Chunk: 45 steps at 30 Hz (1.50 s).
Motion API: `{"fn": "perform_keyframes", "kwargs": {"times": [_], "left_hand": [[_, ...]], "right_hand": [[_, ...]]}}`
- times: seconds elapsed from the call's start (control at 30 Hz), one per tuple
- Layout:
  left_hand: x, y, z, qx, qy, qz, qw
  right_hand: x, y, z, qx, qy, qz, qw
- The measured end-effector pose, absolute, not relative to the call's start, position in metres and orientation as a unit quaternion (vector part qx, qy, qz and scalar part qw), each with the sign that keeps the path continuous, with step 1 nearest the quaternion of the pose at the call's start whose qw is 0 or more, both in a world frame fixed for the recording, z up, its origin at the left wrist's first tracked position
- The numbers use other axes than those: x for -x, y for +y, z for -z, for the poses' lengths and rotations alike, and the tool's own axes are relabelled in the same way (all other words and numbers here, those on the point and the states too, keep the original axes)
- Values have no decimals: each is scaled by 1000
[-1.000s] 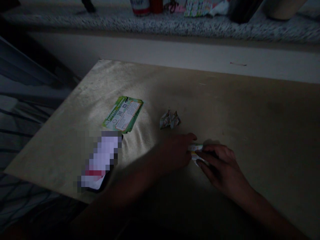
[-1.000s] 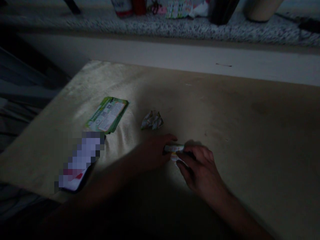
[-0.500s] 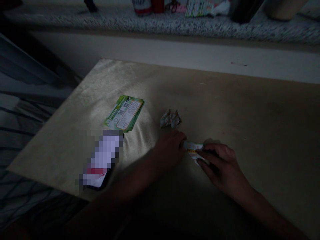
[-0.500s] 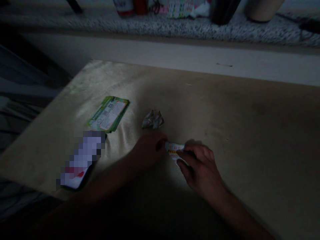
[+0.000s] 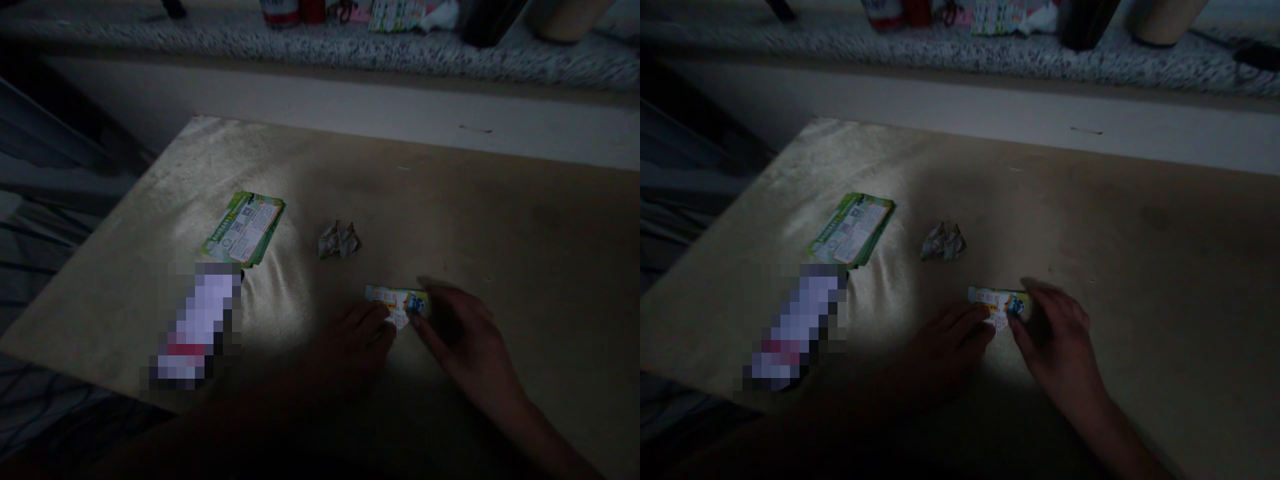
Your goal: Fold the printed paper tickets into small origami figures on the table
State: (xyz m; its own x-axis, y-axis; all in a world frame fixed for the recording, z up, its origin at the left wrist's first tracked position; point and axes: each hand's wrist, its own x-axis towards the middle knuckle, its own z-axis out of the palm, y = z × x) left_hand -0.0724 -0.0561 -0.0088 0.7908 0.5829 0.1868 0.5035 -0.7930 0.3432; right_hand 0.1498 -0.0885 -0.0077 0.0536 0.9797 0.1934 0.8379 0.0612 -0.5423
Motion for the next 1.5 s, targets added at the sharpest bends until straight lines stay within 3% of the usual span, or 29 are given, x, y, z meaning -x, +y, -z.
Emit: {"fn": "perform_keyframes", "kwargs": {"times": [0.1,0.37,0.7,0.93,1.2,1.5], "left_hand": [[74,-57,10,-935,290,-134,151],[74,-56,11,-930,300,-131,165],[74,-57,11,-926,306,-148,163],[74,-57,12,-926,304,-144,172],[69,-55,10,-931,299,-112,180],[70,-57,12,-932,306,-107,159]], "right_hand": [[-140,-89,7,674,-640,-161,333],[-131,-90,9,654,-659,-125,350],[-119,-84,-1,606,-739,-144,256],[-151,-62,-2,668,-697,-91,244],[-152,-68,3,697,-631,-211,267],[-135,-68,1,687,-692,-122,187]]}}
